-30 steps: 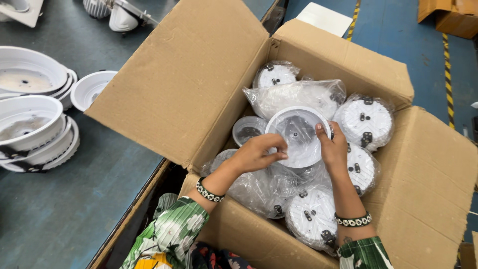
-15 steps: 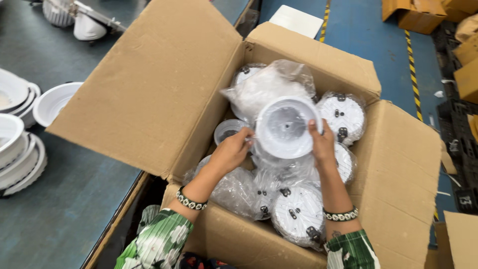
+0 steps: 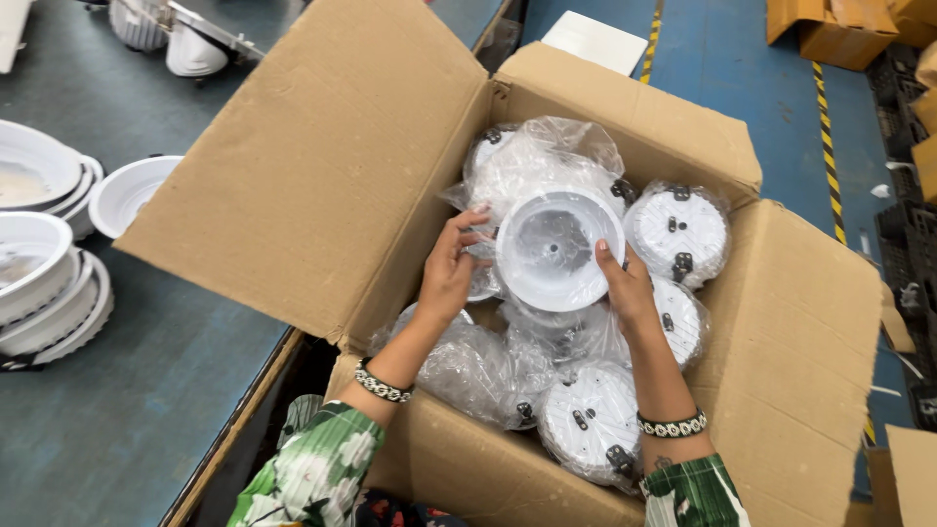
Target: The person unpacks white circular plastic components from a cardboard box, removes them from plastic wrapping, and stacks them on a table. The person handles the items one at a time, inspecting them briefly before placing them in a growing pile.
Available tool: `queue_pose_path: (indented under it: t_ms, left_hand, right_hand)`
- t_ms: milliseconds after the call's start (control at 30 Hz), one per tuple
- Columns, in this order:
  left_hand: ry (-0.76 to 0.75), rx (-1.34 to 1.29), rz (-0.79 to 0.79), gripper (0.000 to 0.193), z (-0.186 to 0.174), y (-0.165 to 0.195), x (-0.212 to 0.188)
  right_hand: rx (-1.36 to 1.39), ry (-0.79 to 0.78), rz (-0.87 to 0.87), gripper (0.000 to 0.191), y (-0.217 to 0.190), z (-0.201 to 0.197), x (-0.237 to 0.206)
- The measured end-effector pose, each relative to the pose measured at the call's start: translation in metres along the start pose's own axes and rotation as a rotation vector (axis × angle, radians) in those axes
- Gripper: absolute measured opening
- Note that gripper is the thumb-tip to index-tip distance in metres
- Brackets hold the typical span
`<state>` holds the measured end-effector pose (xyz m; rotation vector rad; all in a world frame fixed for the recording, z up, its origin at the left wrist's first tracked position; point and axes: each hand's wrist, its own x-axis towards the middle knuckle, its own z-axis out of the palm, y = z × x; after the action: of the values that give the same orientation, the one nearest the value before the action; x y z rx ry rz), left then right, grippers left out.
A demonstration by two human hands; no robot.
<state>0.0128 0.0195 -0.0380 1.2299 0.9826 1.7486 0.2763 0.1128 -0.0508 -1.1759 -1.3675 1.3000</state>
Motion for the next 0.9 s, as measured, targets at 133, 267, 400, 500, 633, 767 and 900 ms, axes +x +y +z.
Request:
queue_pose_path:
  t_ms: [133, 267, 400, 500, 633, 767, 900]
  left_hand:
    - [0.269, 0.199, -0.085, 0.033, 0.0, 0.007, 0.0]
    - [0.306, 0.456, -0.007, 0.042, -0.006, -0.004, -0.001]
    - [0.209, 0.325, -0.133, 0.042, -0.011, -0.02, 0.0]
    - [0.159, 0.187, -0.095, 0.046, -0.009, -0.03, 0.006]
    - [-0.045, 0.211, -0.186, 0.05, -0.011, -0.033, 0.009]
    - [-0.157, 0.393, -0.317, 0.068, -0.011, -0.035, 0.003]
    - [-0.14, 0.465, -0.223, 0.07, -0.013, -0.043, 0.0]
  right_hand:
    - [-0.004, -0.085, 0.056, 0.067, 0.006, 0.002, 0.004]
    - [-0.05, -0.079, 0.146, 0.072, 0.011, 0.008, 0.003]
    - [-0.059, -0.1, 0.075, 0.073, 0.01, 0.009, 0.003]
    - [-0.057, -0.07, 0.089, 0.073, 0.007, 0.009, 0.002]
    - [-0.001, -0.115, 0.085, 0.073, 0.0, 0.008, -0.002]
    - [-0.056, -0.121, 0.064, 0.072, -0.005, 0.013, -0.008]
    - [0.151, -0.114, 0.052, 0.061, -0.005, 0.013, -0.004]
